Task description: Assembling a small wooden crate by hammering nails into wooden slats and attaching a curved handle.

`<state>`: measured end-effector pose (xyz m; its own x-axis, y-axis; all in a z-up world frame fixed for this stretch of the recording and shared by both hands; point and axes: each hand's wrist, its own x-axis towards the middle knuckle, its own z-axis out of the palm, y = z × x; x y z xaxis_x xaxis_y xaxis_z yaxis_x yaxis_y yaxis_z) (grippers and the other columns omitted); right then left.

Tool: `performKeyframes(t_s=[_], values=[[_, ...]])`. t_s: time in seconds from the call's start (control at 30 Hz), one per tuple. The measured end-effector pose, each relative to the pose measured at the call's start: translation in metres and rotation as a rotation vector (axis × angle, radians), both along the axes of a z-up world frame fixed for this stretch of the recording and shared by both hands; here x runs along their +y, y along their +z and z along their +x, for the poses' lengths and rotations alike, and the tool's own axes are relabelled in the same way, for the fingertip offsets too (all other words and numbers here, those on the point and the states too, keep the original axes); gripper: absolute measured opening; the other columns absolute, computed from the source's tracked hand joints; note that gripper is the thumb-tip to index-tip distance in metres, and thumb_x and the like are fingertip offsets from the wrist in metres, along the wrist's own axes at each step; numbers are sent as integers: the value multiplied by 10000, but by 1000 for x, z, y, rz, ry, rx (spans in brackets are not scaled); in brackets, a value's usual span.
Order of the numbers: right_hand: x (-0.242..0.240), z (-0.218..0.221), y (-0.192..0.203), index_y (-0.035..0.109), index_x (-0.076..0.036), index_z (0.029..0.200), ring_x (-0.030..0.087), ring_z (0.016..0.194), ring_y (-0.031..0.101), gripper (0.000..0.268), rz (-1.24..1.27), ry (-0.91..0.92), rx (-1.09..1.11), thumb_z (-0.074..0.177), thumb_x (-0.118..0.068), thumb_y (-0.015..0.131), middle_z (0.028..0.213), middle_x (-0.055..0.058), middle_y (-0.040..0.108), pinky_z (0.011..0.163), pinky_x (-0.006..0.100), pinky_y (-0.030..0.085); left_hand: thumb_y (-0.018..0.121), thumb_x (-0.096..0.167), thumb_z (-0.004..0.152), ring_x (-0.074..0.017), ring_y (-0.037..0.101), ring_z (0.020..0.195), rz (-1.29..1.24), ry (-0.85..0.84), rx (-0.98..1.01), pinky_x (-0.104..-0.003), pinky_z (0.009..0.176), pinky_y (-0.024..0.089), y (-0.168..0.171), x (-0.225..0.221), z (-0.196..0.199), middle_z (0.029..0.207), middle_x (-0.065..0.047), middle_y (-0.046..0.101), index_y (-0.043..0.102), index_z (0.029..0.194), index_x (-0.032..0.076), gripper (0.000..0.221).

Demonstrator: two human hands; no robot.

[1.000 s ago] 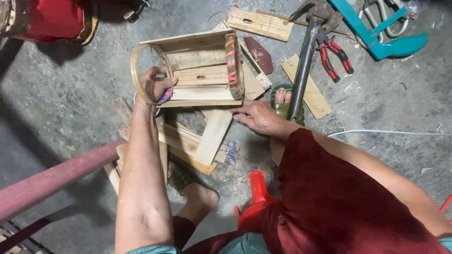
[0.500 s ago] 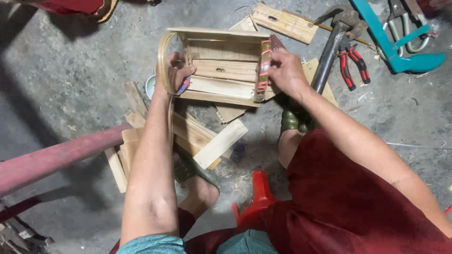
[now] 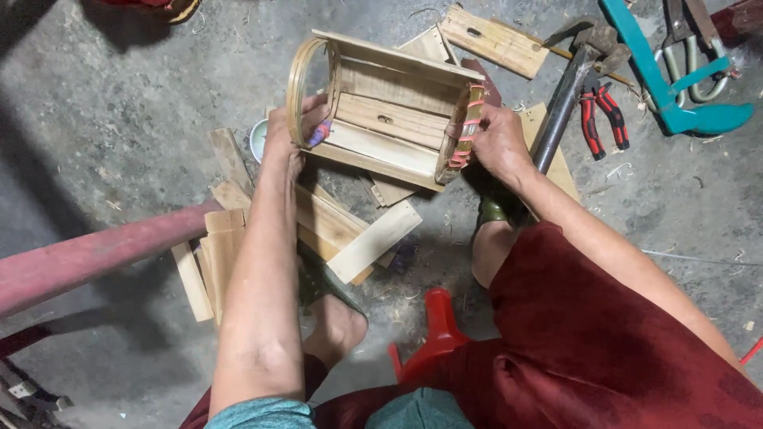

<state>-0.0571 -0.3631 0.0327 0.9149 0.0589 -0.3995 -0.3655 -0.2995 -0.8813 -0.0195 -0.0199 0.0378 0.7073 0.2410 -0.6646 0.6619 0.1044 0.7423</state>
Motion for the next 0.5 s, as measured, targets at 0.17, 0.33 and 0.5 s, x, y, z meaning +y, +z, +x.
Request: performKeyframes(t_s=[0.17,0.33,0.5], values=[[-4,-3,-26,749,-99,856,131,623,651,107,80,-58,70,843,-26,827,708,68,688,561,297,589,847,-33,765,-217,651,477,26,-5,3,-268,383,566,3,-2,8,715,-185,636,727,1125,-77,383],[-3,1,-23,756,-73,917,128,584,638,117,108,-62,103,858,14,807,721,82,675,524,287,612,864,-1,770,-271,677,473,106,-64,9,-352,395,618,-59,23,22,706,-179,675,745,1072,-36,327],[-3,6,-31,759,-73,973,120,515,632,79,161,-90,133,916,-29,793,654,68,608,505,280,626,861,1,765,-240,693,521,228,-194,-4,-384,422,644,-69,30,28,720,-126,678,793,998,34,244]])
